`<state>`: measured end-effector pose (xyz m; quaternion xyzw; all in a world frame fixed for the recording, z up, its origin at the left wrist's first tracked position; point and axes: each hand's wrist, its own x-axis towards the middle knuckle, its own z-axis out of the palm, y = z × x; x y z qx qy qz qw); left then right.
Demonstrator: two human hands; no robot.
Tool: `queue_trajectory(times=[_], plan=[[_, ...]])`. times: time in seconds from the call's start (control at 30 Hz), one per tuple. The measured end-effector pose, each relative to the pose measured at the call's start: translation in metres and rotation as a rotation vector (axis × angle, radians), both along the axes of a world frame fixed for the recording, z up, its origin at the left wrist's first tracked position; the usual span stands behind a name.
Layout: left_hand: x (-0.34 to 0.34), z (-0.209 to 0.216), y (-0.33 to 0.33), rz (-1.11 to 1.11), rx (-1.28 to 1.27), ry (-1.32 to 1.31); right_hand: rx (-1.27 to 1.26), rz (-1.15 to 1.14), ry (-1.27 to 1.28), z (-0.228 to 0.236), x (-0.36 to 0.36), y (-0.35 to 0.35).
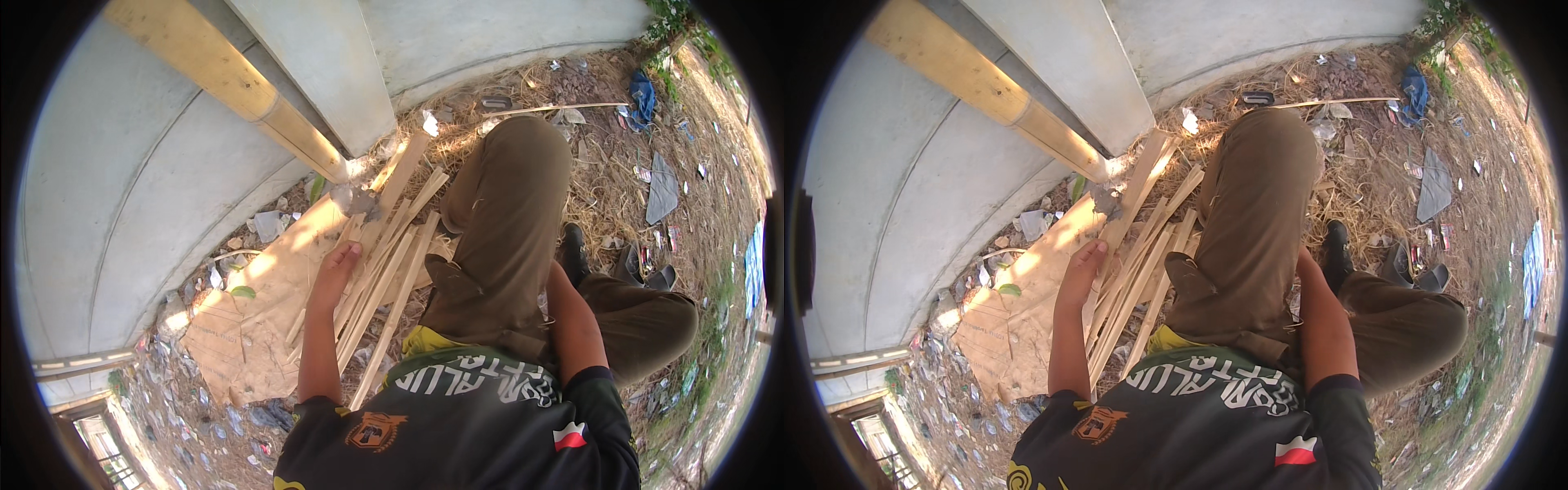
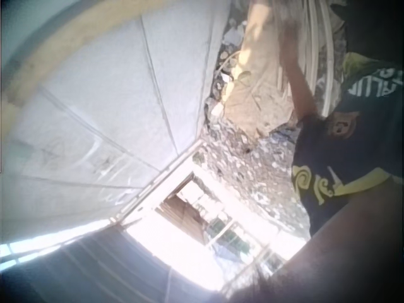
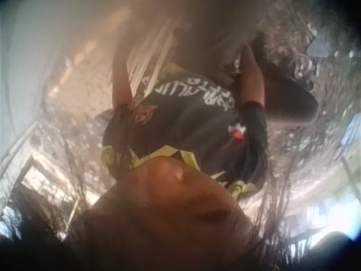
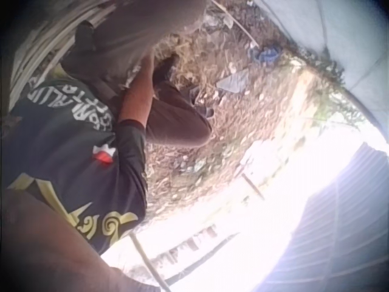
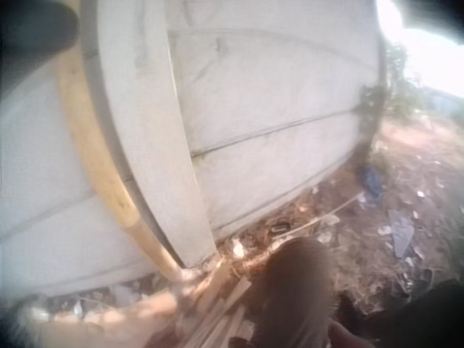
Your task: The person sits on the ground and uses a knife to sharpen the ends of thin wooden sticks. They hold the sticks against their leg and scrape the blade to create a point, occasionally switching between a small knife and a larger machete-like blade.
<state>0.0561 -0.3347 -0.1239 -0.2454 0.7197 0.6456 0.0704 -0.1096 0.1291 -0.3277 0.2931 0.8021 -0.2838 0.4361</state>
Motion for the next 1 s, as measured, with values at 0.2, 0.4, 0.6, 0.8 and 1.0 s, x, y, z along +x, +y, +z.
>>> queue_trajectory(times=[0.2, 0.4, 0.6, 0.8, 1.0], plan=[[-0.056, 0.044, -0.008, 0.001, 0.115, 0.192, 0.007, -0.016, 0.012, 0.005, -0.003, 0.004], [-0.119, 0.116, -0.005, -0.413, 0.61, 0.385, 0.129, -0.023, 0.245, 0.064, -0.042, 0.028], [-0.173, 0.156, 0.035, -0.838, 0.815, 0.421, 0.169, -0.045, 0.877, 0.223, -0.082, 0.048], [-0.22, 0.194, 0.099, -1.079, 0.731, 0.245, -0.81, -0.288, 1.263, 0.417, -0.054, -0.051], [-0.246, 0.226, 0.172, -1.184, 0.555, 0.118, -1.201, -0.155, 1.201, 0.493, -0.05, -0.089]])
